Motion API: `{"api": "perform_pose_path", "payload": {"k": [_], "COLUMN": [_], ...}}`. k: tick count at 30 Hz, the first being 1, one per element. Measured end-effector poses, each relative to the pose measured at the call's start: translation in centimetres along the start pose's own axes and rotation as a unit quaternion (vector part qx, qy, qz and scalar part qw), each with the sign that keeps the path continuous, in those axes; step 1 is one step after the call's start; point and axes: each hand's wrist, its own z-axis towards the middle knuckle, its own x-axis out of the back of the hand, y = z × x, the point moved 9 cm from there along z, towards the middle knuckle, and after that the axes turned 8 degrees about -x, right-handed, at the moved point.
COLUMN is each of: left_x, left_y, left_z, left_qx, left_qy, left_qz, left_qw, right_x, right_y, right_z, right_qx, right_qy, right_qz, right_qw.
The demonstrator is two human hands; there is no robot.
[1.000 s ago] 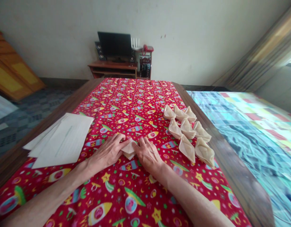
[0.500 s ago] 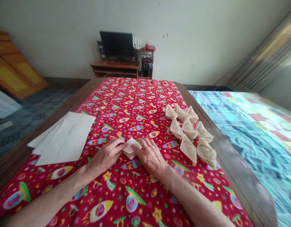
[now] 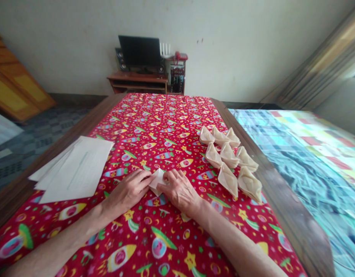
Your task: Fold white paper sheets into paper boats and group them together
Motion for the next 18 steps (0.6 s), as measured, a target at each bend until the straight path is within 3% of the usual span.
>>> {"api": "perform_pose_path", "payload": {"k": [8, 18], "left_x": [0.4, 0.4], "left_y": [0.8, 1.8], "left_z": [0.1, -0.1], "left_qx": [-0.016, -0.061], "left_qy": [-0.039, -0.035], "left_qz": [0.066, 0.047], "left_qw": [0.997, 0.996], "right_x": [1.5, 1.4], "right_y": [-0.4, 0.8], "right_z": [-0.4, -0.4], "right_qx": [0.040, 0.010], "right_qy": [0.033, 0.030], "right_qz": [0.033, 0.039], "right_qw": [0.998, 0.999]}}
